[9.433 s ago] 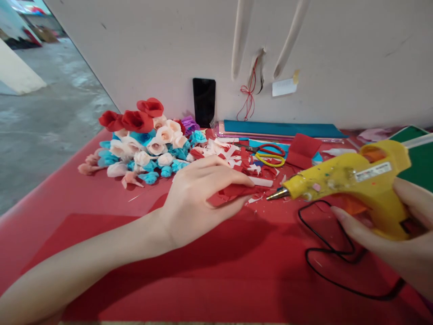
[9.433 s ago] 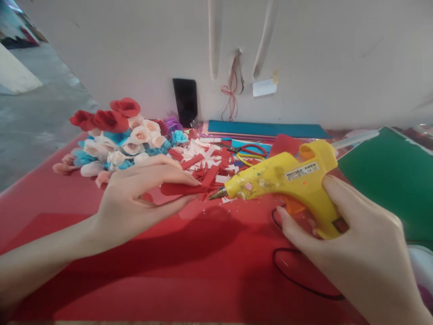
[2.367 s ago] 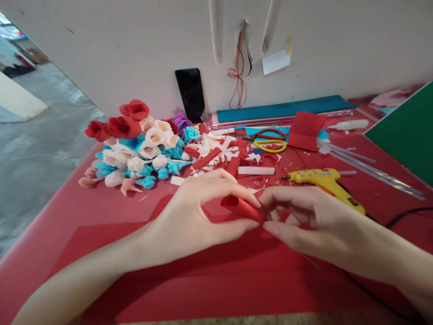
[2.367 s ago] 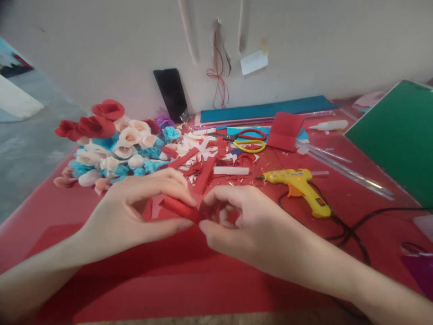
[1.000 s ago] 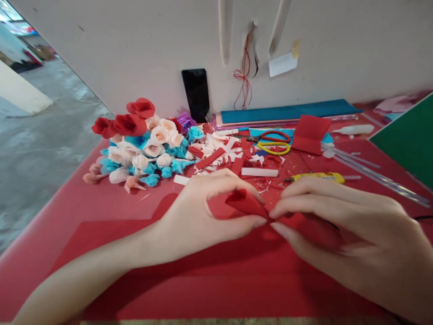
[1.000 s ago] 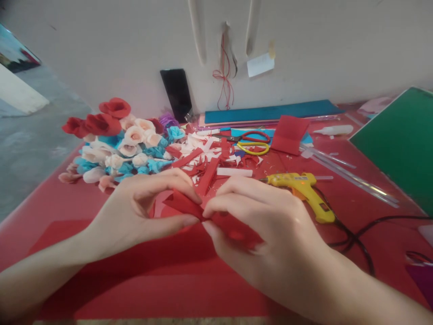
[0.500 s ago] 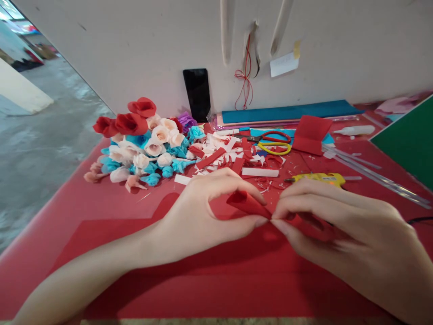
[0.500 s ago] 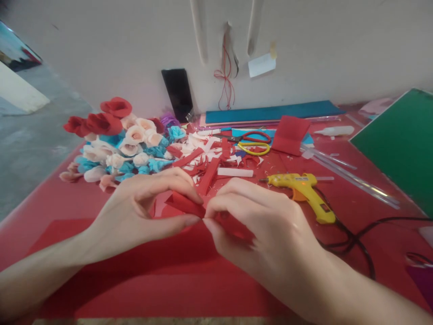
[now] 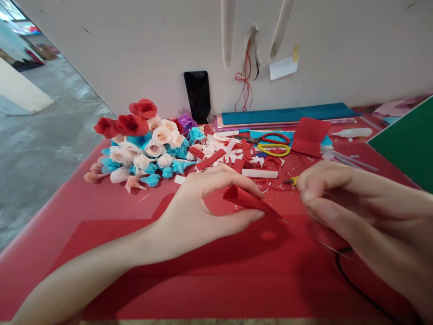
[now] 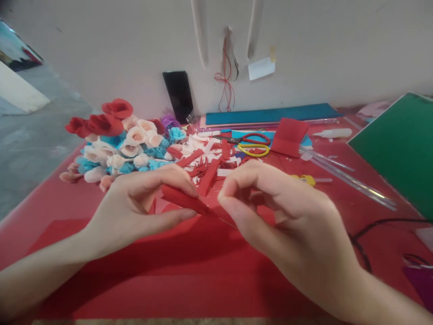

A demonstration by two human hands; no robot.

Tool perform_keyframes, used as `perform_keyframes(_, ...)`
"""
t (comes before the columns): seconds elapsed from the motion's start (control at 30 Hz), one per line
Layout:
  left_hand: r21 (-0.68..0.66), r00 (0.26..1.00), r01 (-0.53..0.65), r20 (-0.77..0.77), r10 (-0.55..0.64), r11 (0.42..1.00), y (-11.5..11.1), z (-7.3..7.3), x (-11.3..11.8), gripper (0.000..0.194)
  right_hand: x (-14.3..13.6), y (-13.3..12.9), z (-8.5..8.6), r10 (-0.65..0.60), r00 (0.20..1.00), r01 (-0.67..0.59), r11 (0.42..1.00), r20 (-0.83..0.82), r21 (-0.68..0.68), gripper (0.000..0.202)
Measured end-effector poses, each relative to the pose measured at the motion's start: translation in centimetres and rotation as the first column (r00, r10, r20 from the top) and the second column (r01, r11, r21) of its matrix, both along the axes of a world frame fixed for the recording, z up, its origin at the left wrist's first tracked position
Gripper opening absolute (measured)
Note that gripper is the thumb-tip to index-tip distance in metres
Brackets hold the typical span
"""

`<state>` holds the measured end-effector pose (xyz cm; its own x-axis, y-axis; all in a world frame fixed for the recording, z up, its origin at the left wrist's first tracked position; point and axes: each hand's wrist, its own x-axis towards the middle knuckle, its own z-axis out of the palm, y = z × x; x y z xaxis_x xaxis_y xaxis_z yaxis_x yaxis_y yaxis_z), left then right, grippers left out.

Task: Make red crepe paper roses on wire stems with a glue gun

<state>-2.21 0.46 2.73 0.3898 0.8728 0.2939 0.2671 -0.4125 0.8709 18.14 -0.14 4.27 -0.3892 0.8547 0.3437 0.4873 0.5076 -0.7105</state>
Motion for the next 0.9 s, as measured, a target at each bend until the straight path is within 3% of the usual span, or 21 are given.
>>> perform_keyframes(0.23,0.024,1.000,-0.013,-0.017,0.013,1.000,0.0,-0.1,0.0,0.016,-0.1,0.4,0.0,0.042,0.999,-0.042,0.999,0.001,0.029,0.008)
perform_keyframes(0.47,0.021,1.000,-0.011,-0.008,0.011,1.000,-0.1,0.0,0.0,0.015,-0.2,0.4,-0.3,0.113,0.989,-0.120,0.991,-0.100,-0.065,0.005)
perform_keyframes(0.57,0.032,1.000,-0.013,-0.010,0.013,0.999,0.0,0.0,0.0,0.015,0.0,0.2,-0.9,0.081,0.993,-0.088,0.993,-0.088,-0.079,0.018)
perform_keyframes(0.63,0.053,1.000,-0.011,-0.016,0.012,0.999,0.0,0.0,-0.1,0.015,0.1,0.0,-1.0,0.026,0.999,-0.028,0.999,-0.047,-0.040,0.021)
perform_keyframes(0.77,0.110,0.998,-0.010,-0.058,0.017,0.994,0.0,-0.2,0.0,0.015,-0.1,-0.3,-0.7,-0.016,0.997,0.002,0.986,0.081,0.165,0.010)
perform_keyframes(0.9,0.247,0.992,-0.015,-0.114,0.044,0.969,0.1,-0.2,0.1,0.014,-0.8,-0.2,-0.3,-0.079,0.987,0.039,0.960,0.136,0.278,0.007)
